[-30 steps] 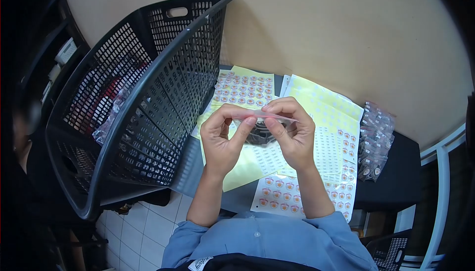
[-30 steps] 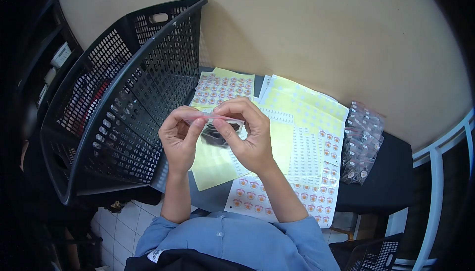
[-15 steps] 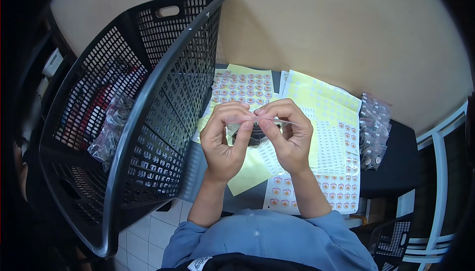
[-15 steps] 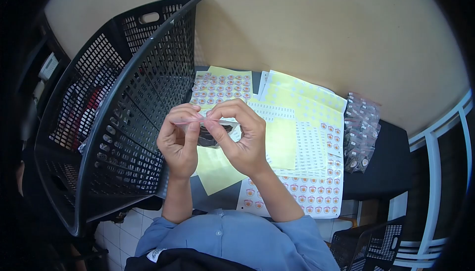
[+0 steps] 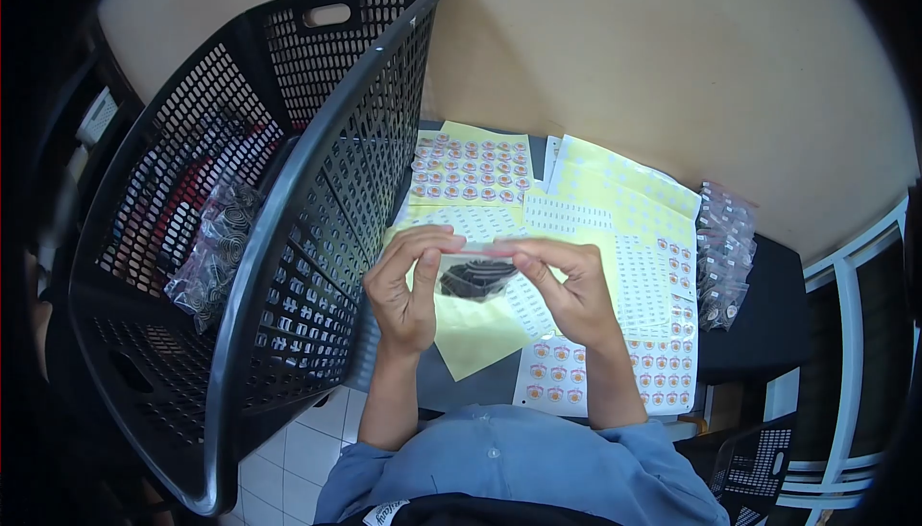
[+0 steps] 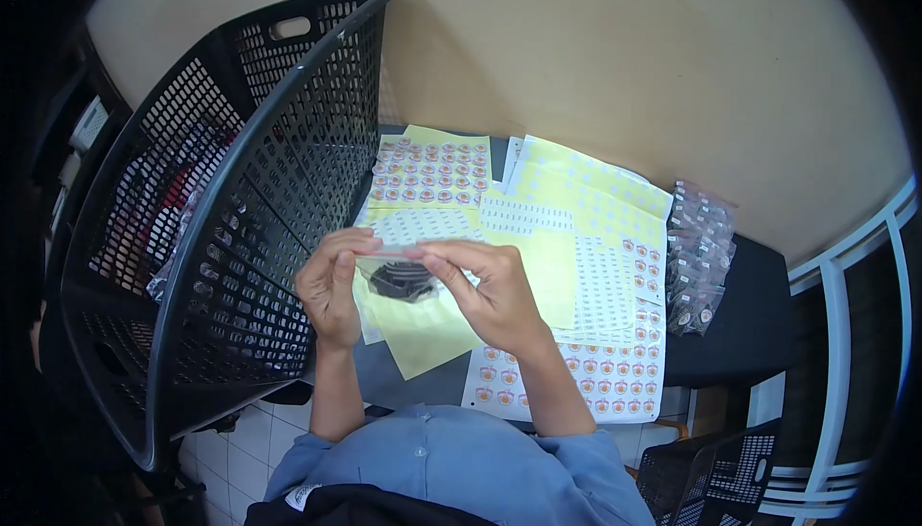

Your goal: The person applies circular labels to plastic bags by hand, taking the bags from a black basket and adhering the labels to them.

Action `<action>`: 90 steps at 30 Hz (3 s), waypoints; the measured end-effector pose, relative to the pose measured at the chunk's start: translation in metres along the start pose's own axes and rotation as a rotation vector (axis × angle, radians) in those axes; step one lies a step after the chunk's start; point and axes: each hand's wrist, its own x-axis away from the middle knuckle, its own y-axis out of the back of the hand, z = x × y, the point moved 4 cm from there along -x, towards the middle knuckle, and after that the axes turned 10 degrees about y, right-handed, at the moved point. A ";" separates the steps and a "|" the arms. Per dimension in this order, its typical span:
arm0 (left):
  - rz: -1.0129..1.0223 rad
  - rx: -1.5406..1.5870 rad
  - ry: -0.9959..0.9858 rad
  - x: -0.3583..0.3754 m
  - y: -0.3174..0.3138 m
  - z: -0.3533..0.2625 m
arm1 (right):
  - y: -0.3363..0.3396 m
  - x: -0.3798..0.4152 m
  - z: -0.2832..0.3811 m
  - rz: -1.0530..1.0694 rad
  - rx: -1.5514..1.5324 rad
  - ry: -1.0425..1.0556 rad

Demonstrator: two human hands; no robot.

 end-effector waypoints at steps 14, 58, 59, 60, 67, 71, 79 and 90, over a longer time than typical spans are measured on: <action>0.335 0.585 0.924 0.055 -0.031 0.109 | -0.009 0.045 -0.089 0.150 -0.469 -0.664; 0.008 1.200 1.119 0.010 -0.050 0.180 | -0.048 -0.118 -0.277 0.007 0.020 -0.253; 0.113 1.267 1.098 0.014 -0.049 0.187 | -0.036 -0.112 -0.264 -0.035 -0.071 -0.290; 0.131 1.272 1.099 0.014 -0.050 0.186 | -0.025 -0.109 -0.248 -0.079 -0.162 -0.320; 0.167 1.046 0.848 -0.001 -0.056 0.131 | 0.020 -0.068 -0.113 -0.123 0.088 -0.077; 0.141 0.926 0.797 0.003 -0.064 0.108 | 0.021 -0.048 -0.070 -0.155 0.170 -0.012; 0.111 0.890 0.721 0.004 -0.059 0.067 | 0.009 -0.023 -0.050 -0.244 -0.133 -0.126; 0.118 0.933 0.669 0.007 -0.046 0.048 | -0.001 -0.016 -0.036 -0.155 -0.250 -0.162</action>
